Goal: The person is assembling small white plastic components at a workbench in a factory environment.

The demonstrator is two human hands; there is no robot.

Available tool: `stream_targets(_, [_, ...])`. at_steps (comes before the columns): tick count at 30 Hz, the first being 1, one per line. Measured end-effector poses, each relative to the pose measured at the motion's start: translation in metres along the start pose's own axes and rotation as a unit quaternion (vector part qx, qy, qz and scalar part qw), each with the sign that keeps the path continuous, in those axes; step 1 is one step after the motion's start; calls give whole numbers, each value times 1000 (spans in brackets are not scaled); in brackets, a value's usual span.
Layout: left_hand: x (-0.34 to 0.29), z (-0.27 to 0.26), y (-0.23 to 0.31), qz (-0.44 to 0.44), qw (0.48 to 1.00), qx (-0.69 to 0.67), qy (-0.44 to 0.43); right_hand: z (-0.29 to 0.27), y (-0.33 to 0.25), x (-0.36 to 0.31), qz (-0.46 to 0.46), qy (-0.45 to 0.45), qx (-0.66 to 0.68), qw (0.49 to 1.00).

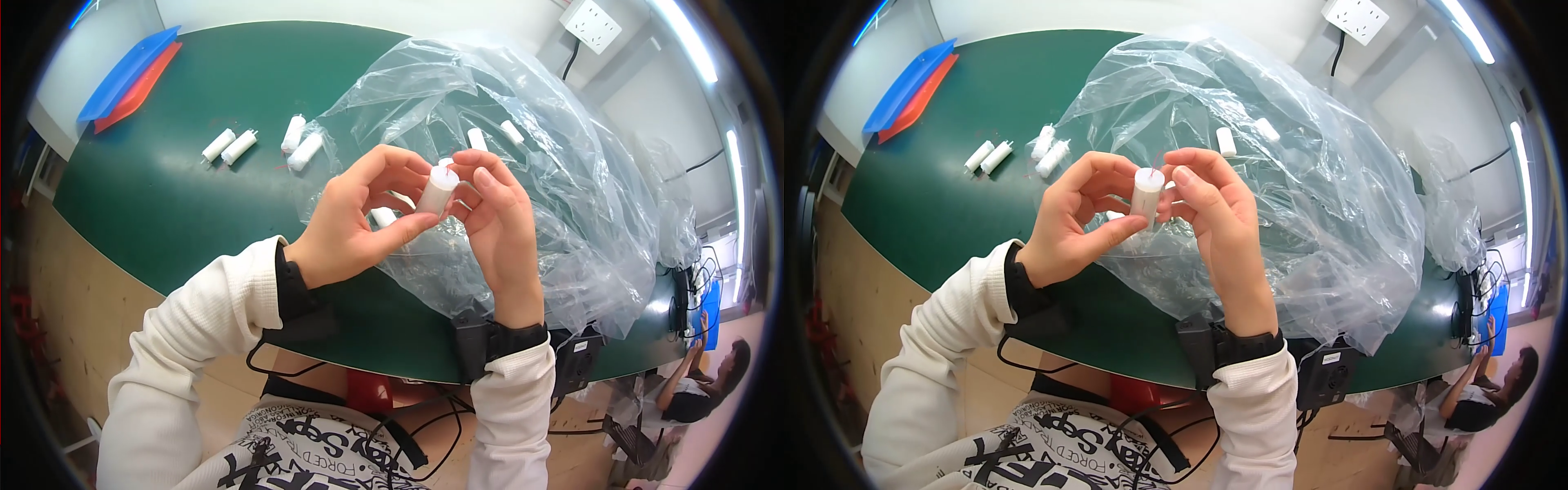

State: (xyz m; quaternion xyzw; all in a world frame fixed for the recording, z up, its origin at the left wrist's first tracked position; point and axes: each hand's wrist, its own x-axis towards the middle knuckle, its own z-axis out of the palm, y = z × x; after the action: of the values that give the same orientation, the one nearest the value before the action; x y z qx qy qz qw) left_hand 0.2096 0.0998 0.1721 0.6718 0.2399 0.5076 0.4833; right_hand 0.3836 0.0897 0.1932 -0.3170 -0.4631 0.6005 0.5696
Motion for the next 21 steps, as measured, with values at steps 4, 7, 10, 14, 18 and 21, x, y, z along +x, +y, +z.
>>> stream_targets(4, [1, -1, -3, -37, 997, -63, 1, 9, -1, -1, -6, 38, -32, 999])
stream_targets(7, [1, -1, 0, -19, 1000, -8, 2, 1, 5, 0, 21, 9, -75, 997])
stream_targets(10, [2, -5, -5, 13, 999, 48, 3, 7, 3, -1, 63, -45, -113, 991])
stream_targets(14, [2, -8, -5, 66, 992, 102, 27, 16, 4, 0, 90, 54, 120, 987])
stream_targets(18, [0, -9, -5, 20, 997, 61, 40, -6, 6, -1, 103, -90, 371, 919])
stream_targets(21, [0, -9, -6, 18, 998, 65, 13, -8, 5, -1, 116, -104, 352, 923])
